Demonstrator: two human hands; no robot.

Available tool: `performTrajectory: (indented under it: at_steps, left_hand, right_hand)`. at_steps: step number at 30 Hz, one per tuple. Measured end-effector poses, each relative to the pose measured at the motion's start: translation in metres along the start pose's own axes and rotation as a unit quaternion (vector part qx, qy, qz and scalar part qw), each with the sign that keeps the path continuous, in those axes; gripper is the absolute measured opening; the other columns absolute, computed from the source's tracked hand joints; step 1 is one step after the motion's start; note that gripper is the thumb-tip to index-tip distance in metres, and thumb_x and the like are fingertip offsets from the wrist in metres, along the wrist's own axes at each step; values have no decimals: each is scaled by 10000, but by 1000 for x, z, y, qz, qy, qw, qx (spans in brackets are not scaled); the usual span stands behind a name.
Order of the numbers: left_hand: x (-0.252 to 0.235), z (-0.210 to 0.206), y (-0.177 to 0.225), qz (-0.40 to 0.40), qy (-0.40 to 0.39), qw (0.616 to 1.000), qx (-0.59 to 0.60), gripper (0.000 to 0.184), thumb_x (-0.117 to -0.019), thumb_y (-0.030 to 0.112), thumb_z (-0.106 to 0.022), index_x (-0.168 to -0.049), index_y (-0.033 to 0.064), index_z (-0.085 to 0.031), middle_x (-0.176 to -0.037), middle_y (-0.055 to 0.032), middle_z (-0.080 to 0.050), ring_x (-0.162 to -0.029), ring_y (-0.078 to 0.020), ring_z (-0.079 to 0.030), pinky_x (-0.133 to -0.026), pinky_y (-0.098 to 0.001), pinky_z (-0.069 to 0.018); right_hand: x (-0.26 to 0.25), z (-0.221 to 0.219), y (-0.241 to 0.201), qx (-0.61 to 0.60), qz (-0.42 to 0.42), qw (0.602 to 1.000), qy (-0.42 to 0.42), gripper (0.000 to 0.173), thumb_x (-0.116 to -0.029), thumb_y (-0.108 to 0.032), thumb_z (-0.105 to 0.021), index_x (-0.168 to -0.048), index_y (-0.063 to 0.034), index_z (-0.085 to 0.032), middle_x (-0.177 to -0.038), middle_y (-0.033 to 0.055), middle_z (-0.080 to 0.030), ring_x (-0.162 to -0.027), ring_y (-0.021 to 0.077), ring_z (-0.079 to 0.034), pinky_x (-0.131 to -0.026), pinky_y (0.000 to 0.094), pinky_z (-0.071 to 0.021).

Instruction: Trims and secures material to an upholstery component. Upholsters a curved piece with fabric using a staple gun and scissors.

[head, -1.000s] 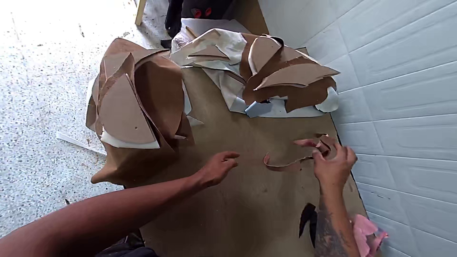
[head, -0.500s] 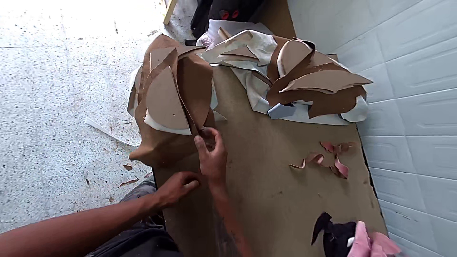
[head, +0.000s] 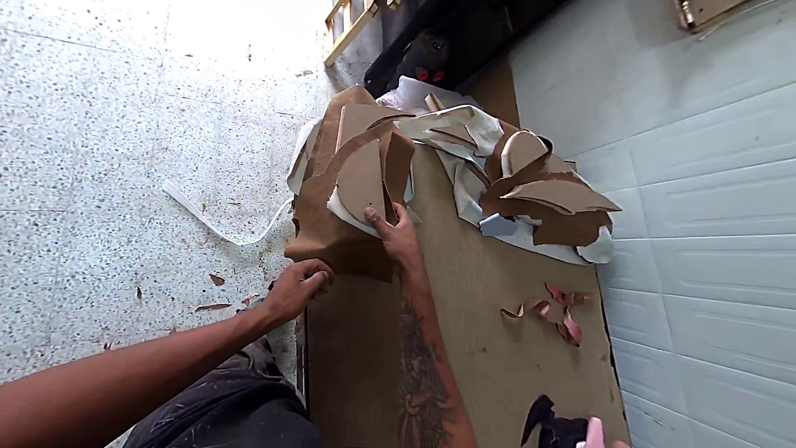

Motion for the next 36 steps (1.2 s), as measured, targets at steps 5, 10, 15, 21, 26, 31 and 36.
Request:
performTrajectory:
  at_steps: [5,10,15,21,26,31,36]
  left_hand:
    - [17,-11,-27,45,-34,998,-3,253,-1072,201,-511,-1037,105,-742,-821,-52,-755,-650,-174,-701,-641,-340,-610]
    - [41,-44,-52,92,-126,986,-66,241,-1070,230,-521,-1060,140,-744,-874,-20,-759,-669,-160,-694,-662,-342,-602]
    - [78,-101,-69,112,-249,948,-164,235,-1065,259,-531,-1119,161,-737,-935,13,-762,-762,-130,-720,-752,-341,-618]
    - [123,-173,-88,62,-328,885,-325,208,-1047,304,-560,-1104,222,-743,-915,50,-752,-774,-112,-712,-769,-396,-613]
    - [155,-251,-89,-75,-355,821,-440,177,-997,297,-614,-1119,275,-740,-920,37,-719,-819,-143,-686,-771,-474,-590]
    - [175,-351,-84,-331,-395,713,-475,412,-928,403,-698,-1320,284,-658,-1397,40,-604,-1356,-173,-518,-1104,-459,-479]
    - [169,-423,-113,-369,-433,616,-545,882,-794,510,-796,-1567,337,-408,-1658,1,-352,-1545,-247,-291,-1206,-544,-335]
  right_hand:
    - [86,35,27,-19,-28,997,66,792,-798,-708,-741,-1436,-277,-557,-1160,77,-706,-970,241,-688,-775,488,-582]
    - [185,80,148,-111,-56,967,223,689,-851,-526,-802,-1399,-159,-600,-1236,63,-705,-1089,203,-697,-932,476,-605]
    - [336,89,299,-237,-161,876,388,595,-950,-295,-745,-1425,-13,-525,-1297,158,-656,-1162,237,-660,-1000,452,-571]
    - [459,46,367,-340,-267,790,434,544,-1005,-267,-677,-1454,-25,-486,-1258,214,-637,-1004,301,-688,-805,497,-606]
    - [502,36,389,-382,-279,795,380,369,-1070,-283,-570,-1217,48,-635,-1009,205,-736,-796,305,-754,-681,463,-659]
    - [514,51,415,-425,-266,787,360,436,-1086,-339,-527,-1192,71,-633,-941,207,-754,-751,307,-757,-629,414,-647]
    - [497,71,423,-340,-270,820,373,474,-1017,-496,-608,-1035,-34,-712,-835,134,-752,-586,242,-703,-497,358,-587]
Point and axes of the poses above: each hand's wrist, its own x-axis away from the middle knuckle, its own z-axis out of the back of the hand, y = z × x, the point moved 5 cm from there along -x, towards the middle knuckle
